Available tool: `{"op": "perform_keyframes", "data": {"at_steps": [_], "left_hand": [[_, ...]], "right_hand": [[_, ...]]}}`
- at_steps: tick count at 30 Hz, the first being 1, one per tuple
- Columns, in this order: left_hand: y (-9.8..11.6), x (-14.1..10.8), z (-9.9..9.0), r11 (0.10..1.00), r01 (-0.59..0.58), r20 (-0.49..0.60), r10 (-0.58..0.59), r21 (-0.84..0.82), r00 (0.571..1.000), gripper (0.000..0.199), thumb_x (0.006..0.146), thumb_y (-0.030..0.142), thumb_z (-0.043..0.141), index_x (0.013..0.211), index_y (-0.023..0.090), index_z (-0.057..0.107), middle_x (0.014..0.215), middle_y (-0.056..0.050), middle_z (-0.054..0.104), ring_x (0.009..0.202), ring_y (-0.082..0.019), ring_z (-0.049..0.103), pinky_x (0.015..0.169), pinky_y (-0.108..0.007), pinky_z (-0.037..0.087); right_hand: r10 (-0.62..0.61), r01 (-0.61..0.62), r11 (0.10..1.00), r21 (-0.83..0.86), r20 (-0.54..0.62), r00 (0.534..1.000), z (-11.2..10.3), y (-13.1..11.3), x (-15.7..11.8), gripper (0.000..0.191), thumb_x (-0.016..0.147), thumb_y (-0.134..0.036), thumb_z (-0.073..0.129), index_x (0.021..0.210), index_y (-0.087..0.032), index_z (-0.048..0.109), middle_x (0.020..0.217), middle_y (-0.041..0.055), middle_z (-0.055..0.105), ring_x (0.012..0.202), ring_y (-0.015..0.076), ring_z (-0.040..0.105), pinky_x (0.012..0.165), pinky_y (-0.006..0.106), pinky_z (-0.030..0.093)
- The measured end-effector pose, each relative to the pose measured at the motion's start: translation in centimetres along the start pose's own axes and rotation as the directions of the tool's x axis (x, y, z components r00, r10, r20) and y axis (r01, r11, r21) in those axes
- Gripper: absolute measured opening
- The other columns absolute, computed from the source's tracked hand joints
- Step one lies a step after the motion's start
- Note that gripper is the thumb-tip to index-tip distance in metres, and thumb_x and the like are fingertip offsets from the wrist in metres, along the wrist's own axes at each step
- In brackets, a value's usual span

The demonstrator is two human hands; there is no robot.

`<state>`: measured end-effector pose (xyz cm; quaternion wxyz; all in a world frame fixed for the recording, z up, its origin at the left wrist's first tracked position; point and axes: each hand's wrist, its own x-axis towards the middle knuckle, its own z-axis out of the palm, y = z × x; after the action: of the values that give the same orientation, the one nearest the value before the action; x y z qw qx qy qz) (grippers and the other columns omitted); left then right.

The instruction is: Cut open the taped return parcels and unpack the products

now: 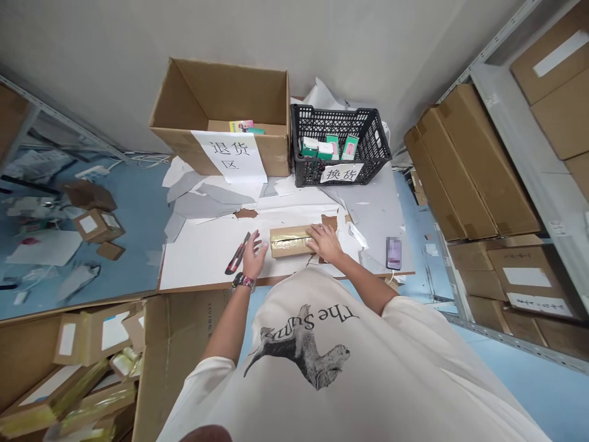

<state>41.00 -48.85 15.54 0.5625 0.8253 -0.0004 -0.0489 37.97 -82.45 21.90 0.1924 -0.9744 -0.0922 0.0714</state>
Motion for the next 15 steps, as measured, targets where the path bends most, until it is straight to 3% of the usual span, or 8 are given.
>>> {"op": "perform_keyframes", "data": {"at_steps": [4, 8, 12, 15], "left_hand": [[0.8, 0.0, 2.2, 0.999, 0.044, 0.139, -0.043, -0.003, 0.989, 0.091, 0.102, 0.053, 0.075, 0.182, 0.028, 0.039, 0.177, -0.018, 0.053, 0.145, -0.035, 0.066, 0.120, -0.051, 0.056], [-0.1, 0.3, 3.0, 0.997, 0.082, 0.132, -0.081, -0.001, 0.988, 0.087, 0.104, 0.053, 0.070, 0.182, 0.026, 0.041, 0.177, -0.015, 0.055, 0.155, -0.035, 0.061, 0.130, -0.051, 0.049], [-0.6, 0.3, 2.9, 0.996, 0.093, 0.128, -0.093, 0.008, 0.987, 0.087, 0.106, 0.056, 0.068, 0.182, 0.029, 0.039, 0.176, -0.013, 0.057, 0.152, -0.034, 0.065, 0.129, -0.048, 0.052], [-0.5, -0.1, 2.7, 0.995, 0.097, 0.106, -0.099, 0.025, 0.989, 0.086, 0.107, 0.058, 0.066, 0.182, 0.027, 0.040, 0.176, -0.014, 0.058, 0.151, -0.034, 0.066, 0.129, -0.047, 0.052]], "right_hand": [[0.086, -0.086, 0.990, 0.110, 0.006, 0.996, 1.1, 1.4, -1.6, 0.065, 0.114, -0.043, 0.061, 0.177, -0.027, 0.052, 0.189, 0.0132, 0.036, 0.168, 0.0400, 0.042, 0.136, 0.065, 0.037], [0.125, -0.118, 0.958, 0.262, -0.010, 0.992, 2.6, 0.8, -2.3, 0.068, 0.115, -0.037, 0.058, 0.182, -0.030, 0.043, 0.193, 0.0119, 0.025, 0.172, 0.0354, 0.039, 0.138, 0.057, 0.038], [0.198, -0.185, 0.894, 0.407, 0.011, 0.980, 4.1, 0.0, -3.6, 0.077, 0.115, -0.034, 0.058, 0.186, -0.037, 0.029, 0.190, 0.0099, 0.034, 0.173, 0.0321, 0.040, 0.137, 0.054, 0.042], [0.206, -0.210, 0.861, 0.463, 0.060, 0.977, 4.6, -0.2, -5.1, 0.084, 0.113, -0.032, 0.062, 0.188, -0.039, 0.024, 0.186, 0.0099, 0.042, 0.167, 0.0334, 0.050, 0.134, 0.055, 0.046]]}}
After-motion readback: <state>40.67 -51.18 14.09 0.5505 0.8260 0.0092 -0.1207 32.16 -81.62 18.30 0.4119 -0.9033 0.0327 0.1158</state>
